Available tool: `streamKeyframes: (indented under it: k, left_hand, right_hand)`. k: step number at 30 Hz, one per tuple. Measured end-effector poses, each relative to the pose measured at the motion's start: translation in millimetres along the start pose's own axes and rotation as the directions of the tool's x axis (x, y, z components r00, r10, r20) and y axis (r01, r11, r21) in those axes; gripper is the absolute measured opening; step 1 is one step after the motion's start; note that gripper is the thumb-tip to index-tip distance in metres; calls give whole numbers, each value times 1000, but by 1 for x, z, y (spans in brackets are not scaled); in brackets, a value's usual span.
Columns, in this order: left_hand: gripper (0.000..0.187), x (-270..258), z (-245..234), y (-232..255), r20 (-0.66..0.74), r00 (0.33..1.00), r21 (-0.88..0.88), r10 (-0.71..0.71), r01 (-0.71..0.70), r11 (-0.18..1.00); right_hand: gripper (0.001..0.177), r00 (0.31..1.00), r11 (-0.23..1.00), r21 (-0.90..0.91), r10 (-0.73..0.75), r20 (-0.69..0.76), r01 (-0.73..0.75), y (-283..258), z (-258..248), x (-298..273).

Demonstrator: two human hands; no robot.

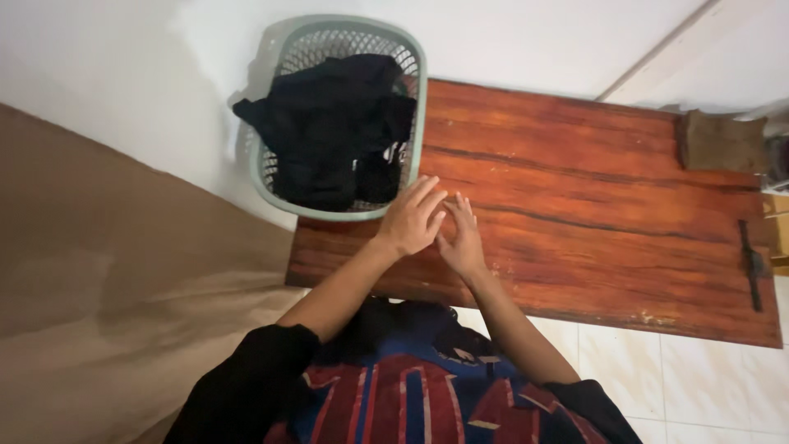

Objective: The person folds a brown shirt and a black shirt with blue accents on a wooden table. Each shirt is smoothed, folded in half, then folded again into a compact rectangle and placed on the table.

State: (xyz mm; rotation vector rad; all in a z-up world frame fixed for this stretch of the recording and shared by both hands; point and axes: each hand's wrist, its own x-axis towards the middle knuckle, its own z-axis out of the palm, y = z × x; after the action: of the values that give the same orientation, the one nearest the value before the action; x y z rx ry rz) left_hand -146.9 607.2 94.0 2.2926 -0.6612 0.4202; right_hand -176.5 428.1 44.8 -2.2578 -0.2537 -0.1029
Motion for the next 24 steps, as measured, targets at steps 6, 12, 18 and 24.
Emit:
streamKeyframes:
  k: [6, 12, 18, 24]
  left_hand:
    - [22, -3, -34, -70, -28, 942, -85, -336, 332, 939]
    - [49, 22, -32, -140, 221, 867, 71, -446, 442, 894]
    - [57, 50, -18, -128, 389, 610, 345, -690, 598, 723]
    - [18, 61, -1, -151, 182, 803, 180, -567, 540, 822]
  right_hand:
    - [54, 997, 998, 10, -60, -56, 60, -42, 11, 0]
    - [46, 1000, 1000, -20, 5, -12, -5, -47, 12, -9]
    - [46, 998, 998, -37, 52, -24, -53, -40, 11, -25]
    - [45, 989, 992, -36, 120, -89, -124, -27, -7, -47]
